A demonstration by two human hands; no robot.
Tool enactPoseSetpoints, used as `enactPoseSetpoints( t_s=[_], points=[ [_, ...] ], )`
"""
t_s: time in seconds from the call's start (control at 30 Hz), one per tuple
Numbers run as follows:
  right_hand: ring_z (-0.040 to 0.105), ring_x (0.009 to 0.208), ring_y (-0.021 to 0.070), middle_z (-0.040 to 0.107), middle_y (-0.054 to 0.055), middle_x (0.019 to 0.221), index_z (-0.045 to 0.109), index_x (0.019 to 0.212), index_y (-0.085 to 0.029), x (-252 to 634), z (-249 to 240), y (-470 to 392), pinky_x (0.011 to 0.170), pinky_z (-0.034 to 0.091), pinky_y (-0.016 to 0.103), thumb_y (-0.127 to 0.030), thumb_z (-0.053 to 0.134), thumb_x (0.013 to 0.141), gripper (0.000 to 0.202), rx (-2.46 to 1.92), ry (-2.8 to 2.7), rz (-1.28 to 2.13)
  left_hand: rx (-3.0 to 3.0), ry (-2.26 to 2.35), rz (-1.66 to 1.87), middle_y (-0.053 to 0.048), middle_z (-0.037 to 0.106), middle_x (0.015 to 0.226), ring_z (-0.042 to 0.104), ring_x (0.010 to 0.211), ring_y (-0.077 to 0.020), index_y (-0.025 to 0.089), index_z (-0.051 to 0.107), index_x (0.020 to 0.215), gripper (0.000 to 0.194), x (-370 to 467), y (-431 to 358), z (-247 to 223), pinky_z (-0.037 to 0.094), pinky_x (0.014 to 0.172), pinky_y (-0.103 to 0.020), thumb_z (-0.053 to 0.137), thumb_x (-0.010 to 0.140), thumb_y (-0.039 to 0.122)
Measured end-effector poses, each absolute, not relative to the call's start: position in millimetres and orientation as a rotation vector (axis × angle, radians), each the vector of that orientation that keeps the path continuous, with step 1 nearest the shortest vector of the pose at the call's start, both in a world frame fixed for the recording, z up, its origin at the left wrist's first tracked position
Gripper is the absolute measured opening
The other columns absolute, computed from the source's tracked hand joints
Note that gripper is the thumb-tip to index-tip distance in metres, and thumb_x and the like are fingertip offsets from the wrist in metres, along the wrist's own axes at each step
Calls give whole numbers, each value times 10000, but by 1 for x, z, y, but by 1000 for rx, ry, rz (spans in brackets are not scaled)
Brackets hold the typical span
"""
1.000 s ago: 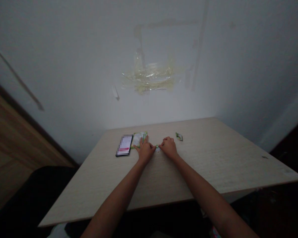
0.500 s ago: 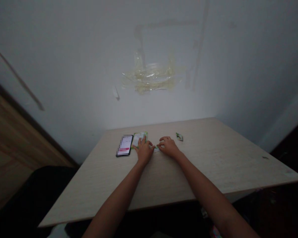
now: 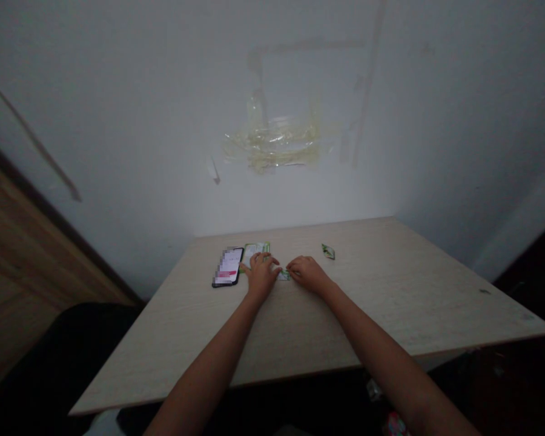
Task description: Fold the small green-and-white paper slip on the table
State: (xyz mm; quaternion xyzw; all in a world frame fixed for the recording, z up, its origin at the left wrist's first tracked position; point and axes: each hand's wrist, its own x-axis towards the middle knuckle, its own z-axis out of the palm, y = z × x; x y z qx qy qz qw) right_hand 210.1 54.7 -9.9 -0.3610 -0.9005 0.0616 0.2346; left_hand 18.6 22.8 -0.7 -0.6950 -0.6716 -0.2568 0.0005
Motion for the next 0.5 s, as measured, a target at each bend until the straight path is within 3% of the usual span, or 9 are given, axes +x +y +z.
enactPoseSetpoints(
  t_s=[0.17, 0.3, 0.5],
  points=[
    [605, 1080, 218, 733, 102, 1053, 747, 1043, -180, 205, -8, 49, 999, 386, 356, -231, 550, 946, 226, -1073, -2485, 63, -2335, -1945, -748, 13, 709, 1210, 470, 1310, -290, 360, 756, 933, 131, 7, 18, 1, 38, 1177, -737, 629, 902, 351],
    [595, 1056, 221, 719, 103, 1014, 747, 997, -167, 205, -8, 48, 1006, 376, 364, -216, 561, 930, 203, -1055, -2491, 34, -2351, -1906, -757, 38, 694, 1231, 469, 1308, -296, 391, 744, 943, 123, 4, 16, 0, 18, 1148, -778, 628, 908, 369],
    [601, 1039, 211, 720, 94, 1017, 752, 991, -168, 208, -12, 50, 980, 400, 351, -220, 558, 937, 208, -995, -2457, 108, -2346, -1867, -679, 18, 656, 1319, 426, 1339, -311, 376, 771, 954, 167, 9, 16, 7, -74, 1165, -736, 608, 917, 371]
  ],
)
